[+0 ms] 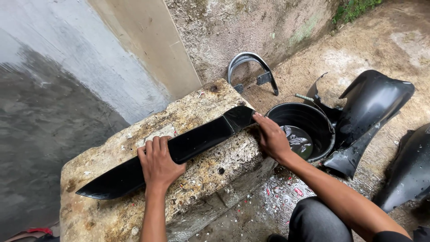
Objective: Sanding and cleaning a black plastic part with water and an abrasive pad on a stone block
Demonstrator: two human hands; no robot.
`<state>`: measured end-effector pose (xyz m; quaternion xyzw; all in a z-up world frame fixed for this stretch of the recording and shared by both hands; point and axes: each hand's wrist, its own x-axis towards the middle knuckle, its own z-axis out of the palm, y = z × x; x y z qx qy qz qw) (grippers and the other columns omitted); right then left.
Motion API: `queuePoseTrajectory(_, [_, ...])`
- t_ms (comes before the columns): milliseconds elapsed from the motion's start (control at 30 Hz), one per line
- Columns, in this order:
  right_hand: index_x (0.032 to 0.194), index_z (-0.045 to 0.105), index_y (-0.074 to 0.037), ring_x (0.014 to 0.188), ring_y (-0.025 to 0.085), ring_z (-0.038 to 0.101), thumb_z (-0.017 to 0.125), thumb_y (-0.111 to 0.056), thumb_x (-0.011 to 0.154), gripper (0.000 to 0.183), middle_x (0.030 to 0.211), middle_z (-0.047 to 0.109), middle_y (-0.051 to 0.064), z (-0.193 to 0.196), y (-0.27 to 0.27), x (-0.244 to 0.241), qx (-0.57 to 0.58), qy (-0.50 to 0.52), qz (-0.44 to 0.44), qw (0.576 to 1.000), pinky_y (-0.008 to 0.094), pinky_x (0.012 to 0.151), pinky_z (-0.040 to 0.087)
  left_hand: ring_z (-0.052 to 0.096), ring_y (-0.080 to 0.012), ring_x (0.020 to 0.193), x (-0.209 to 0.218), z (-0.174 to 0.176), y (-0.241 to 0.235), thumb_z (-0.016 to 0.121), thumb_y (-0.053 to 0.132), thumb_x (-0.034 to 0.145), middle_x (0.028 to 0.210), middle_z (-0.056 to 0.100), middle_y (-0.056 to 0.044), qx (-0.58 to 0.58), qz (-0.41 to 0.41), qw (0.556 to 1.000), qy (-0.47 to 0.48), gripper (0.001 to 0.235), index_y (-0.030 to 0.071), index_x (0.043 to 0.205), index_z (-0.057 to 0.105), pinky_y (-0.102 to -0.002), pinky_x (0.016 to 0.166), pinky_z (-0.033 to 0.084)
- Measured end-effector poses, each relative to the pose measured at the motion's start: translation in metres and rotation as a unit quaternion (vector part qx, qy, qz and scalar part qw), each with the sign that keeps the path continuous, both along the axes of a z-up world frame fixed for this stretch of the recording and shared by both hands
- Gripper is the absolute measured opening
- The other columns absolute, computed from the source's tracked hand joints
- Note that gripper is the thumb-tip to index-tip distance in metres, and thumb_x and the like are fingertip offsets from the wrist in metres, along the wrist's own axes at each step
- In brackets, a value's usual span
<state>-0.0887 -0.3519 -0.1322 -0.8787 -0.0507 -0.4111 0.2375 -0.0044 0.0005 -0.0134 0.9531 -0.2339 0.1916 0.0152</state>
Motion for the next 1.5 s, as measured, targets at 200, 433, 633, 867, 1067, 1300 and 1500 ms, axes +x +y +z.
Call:
queuePoseTrajectory(200, [0.144,0.052,-0.011,0.130,0.026,0.057,0.051,0.005,0.087,0.060,0.141,0.059,0.014,0.045,0.066,-0.017,-0.049,0.006,0.082,0.995,0.042,0.115,0.041,0.058,-0.0246,0.097,0.006,-0.006,0.003,0.071,0.062,0.062,0.100,0.060,-0.005,0.007,0.002,1.000,0.004,0.074,0.015,0.119,0.060,-0.046,0.093,0.041])
queuePoseTrajectory(433, [0.135,0.060,-0.003,0.123,0.036,0.060,0.054,0.005,0.089,0.048,0.131,0.065,0.019,0.016,0.016,-0.009,0.031,-0.004,0.045,0.998,0.047,0.109,0.046,0.058,-0.0263,0.100,0.008,0.003,0.001,0.073,0.051,0.058,0.101,0.059,-0.005,0.002,-0.007,1.000,0.023,0.074,0.013,0.119,0.059,-0.047,0.094,0.040])
queuePoseTrajectory(633, [0.132,0.062,0.001,0.119,0.038,0.062,0.055,-0.001,0.096,0.037,0.127,0.066,0.024,0.032,0.031,-0.012,0.063,0.027,-0.024,0.997,0.048,0.105,0.049,0.059,-0.0262,0.100,0.010,0.003,0.003,0.075,0.049,0.056,0.102,0.060,-0.005,0.008,-0.005,1.000,0.021,0.075,0.014,0.120,0.059,-0.047,0.095,0.041])
queuePoseTrajectory(867, [0.137,0.059,-0.009,0.125,0.032,0.059,0.052,-0.005,0.096,0.042,0.134,0.062,0.019,0.056,0.058,-0.018,0.046,0.053,0.053,0.996,0.048,0.113,0.041,0.059,-0.0277,0.103,0.012,0.010,0.001,0.077,0.047,0.054,0.103,0.060,-0.005,-0.009,-0.009,0.999,0.036,0.074,0.016,0.118,0.058,-0.047,0.095,0.041])
queuePoseTrajectory(1067, [0.133,0.062,-0.005,0.121,0.037,0.059,0.054,-0.011,0.100,0.035,0.130,0.064,0.018,-0.002,0.003,-0.003,0.143,0.101,-0.050,0.983,0.050,0.109,0.045,0.060,-0.0271,0.103,0.009,0.013,-0.001,0.077,0.046,0.056,0.104,0.062,-0.005,-0.007,-0.001,0.999,0.044,0.073,0.015,0.120,0.058,-0.047,0.095,0.040])
queuePoseTrajectory(1300, [0.133,0.061,-0.008,0.118,0.036,0.062,0.054,-0.005,0.095,0.039,0.129,0.064,0.021,0.069,0.066,-0.017,0.106,0.066,0.037,0.992,0.050,0.113,0.040,0.059,-0.0273,0.102,0.010,0.008,0.002,0.077,0.049,0.054,0.103,0.062,-0.004,-0.013,-0.006,0.999,0.031,0.074,0.016,0.119,0.059,-0.047,0.095,0.041])
queuePoseTrajectory(1500, [0.134,0.060,-0.002,0.120,0.041,0.059,0.057,0.004,0.089,0.046,0.129,0.064,0.024,0.036,0.042,-0.006,0.065,0.014,0.044,0.997,0.051,0.109,0.044,0.059,-0.0281,0.103,0.006,0.013,0.000,0.077,0.048,0.055,0.104,0.062,-0.006,-0.008,-0.004,0.999,0.038,0.075,0.015,0.120,0.058,-0.048,0.095,0.041])
